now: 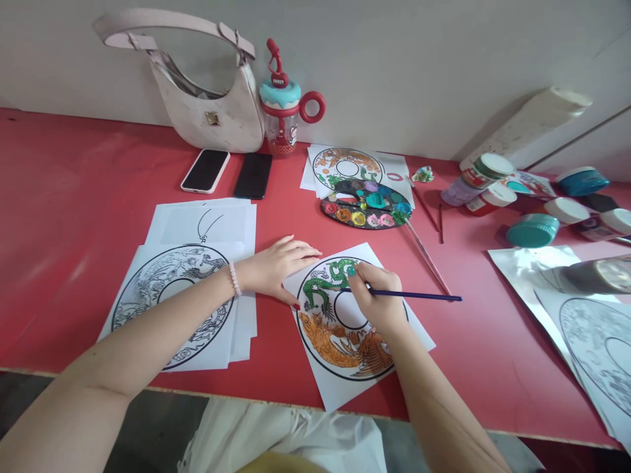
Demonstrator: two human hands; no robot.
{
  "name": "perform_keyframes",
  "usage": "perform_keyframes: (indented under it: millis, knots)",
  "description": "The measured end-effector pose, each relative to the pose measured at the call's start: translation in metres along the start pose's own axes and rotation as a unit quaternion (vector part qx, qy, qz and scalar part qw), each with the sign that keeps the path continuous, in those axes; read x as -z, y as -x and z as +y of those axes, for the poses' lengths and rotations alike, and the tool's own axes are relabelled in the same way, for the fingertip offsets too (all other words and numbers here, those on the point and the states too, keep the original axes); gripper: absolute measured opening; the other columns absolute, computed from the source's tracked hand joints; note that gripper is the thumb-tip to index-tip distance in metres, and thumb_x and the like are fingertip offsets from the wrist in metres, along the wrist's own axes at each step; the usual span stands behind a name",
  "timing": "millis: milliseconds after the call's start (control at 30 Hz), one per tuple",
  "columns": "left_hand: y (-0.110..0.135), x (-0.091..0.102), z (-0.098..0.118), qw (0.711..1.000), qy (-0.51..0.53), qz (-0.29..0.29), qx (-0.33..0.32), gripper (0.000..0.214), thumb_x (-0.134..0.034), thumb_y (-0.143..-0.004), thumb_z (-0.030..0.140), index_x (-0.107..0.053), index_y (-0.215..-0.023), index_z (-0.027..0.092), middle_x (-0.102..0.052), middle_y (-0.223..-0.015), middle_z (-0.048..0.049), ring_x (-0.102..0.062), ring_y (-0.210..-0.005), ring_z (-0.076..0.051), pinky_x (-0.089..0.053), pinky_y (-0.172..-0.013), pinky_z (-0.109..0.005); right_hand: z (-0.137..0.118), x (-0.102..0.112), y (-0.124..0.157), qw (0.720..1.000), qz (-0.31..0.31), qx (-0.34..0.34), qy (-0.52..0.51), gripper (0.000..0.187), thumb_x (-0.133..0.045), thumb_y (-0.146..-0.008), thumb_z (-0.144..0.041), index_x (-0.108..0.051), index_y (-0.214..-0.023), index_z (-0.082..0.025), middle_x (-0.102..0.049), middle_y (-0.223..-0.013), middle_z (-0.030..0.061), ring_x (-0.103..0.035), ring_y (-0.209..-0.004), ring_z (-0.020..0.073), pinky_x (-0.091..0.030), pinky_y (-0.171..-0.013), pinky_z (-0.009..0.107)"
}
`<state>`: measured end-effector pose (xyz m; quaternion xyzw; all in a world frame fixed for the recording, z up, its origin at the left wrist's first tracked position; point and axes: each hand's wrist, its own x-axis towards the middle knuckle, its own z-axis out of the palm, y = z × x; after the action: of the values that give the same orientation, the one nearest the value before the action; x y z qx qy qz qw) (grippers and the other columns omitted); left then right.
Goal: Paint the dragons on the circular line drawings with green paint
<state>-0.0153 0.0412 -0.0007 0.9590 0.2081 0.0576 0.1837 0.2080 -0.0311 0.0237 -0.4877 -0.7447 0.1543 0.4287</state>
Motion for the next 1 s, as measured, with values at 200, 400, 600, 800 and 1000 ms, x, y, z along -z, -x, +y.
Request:
perform_keyframes:
  millis: [200, 400, 600, 800, 1000]
  knots:
    - [-0.0001, 0.0000, 0.0005, 1.000, 0.000, -0.002, 0.002, 0.086, -0.059, -0.076, 0.068, -0.036, -0.141, 0.016, -0.040, -0.144, -0.0137, -0.032, -0.132, -0.032, -0.011, -0.113, -0.054, 0.0006, 0.0000, -0.0011, 1.000, 0.002, -0.006, -0.001, 0.034, -0.044, -0.078, -0.010, -0.019, -0.058, -0.021, -0.021, -0.050, -0.0064, -0.021, -0.046, 0.0067, -0.021, -0.044, 0.022]
    - [-0.0003, 0.0005, 0.0007, 1.000, 0.002, -0.004, 0.002, 0.085, -0.058, -0.077, 0.068, -0.036, -0.142, 0.016, -0.041, -0.144, -0.0140, -0.032, -0.132, -0.032, -0.012, -0.113, -0.054, 0.0001, 0.0010, -0.0016, 1.000, 0.017, -0.006, -0.002, 0.035, -0.044, -0.075, -0.008, -0.017, -0.058, -0.021, -0.019, -0.050, -0.0065, -0.020, -0.045, 0.0065, -0.020, -0.043, 0.022]
    - [0.0000, -0.0002, 0.0003, 1.000, 0.001, -0.002, 0.002, 0.086, -0.057, -0.077, 0.068, -0.035, -0.142, 0.017, -0.040, -0.144, -0.0137, -0.032, -0.132, -0.032, -0.011, -0.113, -0.053, 0.0004, 0.0008, -0.0009, 1.000, 0.010, 0.000, 0.001, 0.035, -0.044, -0.075, -0.007, -0.018, -0.058, -0.021, -0.019, -0.050, -0.0066, -0.021, -0.045, 0.0064, -0.020, -0.043, 0.022]
    - [0.0000, -0.0005, 0.0004, 1.000, -0.002, -0.002, 0.005, 0.086, -0.058, -0.076, 0.068, -0.036, -0.141, 0.016, -0.040, -0.144, -0.0137, -0.031, -0.133, -0.031, -0.011, -0.113, -0.053, 0.0005, -0.0002, -0.0010, 1.000, -0.001, -0.005, -0.005, 0.035, -0.045, -0.079, -0.010, -0.020, -0.058, -0.021, -0.024, -0.051, -0.0063, -0.023, -0.047, 0.0065, -0.023, -0.045, 0.022]
    - [0.0002, 0.0001, 0.0004, 1.000, -0.001, -0.005, 0.004, 0.085, -0.058, -0.077, 0.068, -0.036, -0.141, 0.016, -0.040, -0.145, -0.0138, -0.031, -0.133, -0.031, -0.011, -0.114, -0.053, 0.0000, 0.0001, -0.0015, 1.000, 0.011, -0.011, 0.003, 0.035, -0.045, -0.076, -0.009, -0.018, -0.058, -0.021, -0.019, -0.051, -0.0067, -0.020, -0.046, 0.0068, -0.021, -0.045, 0.023]
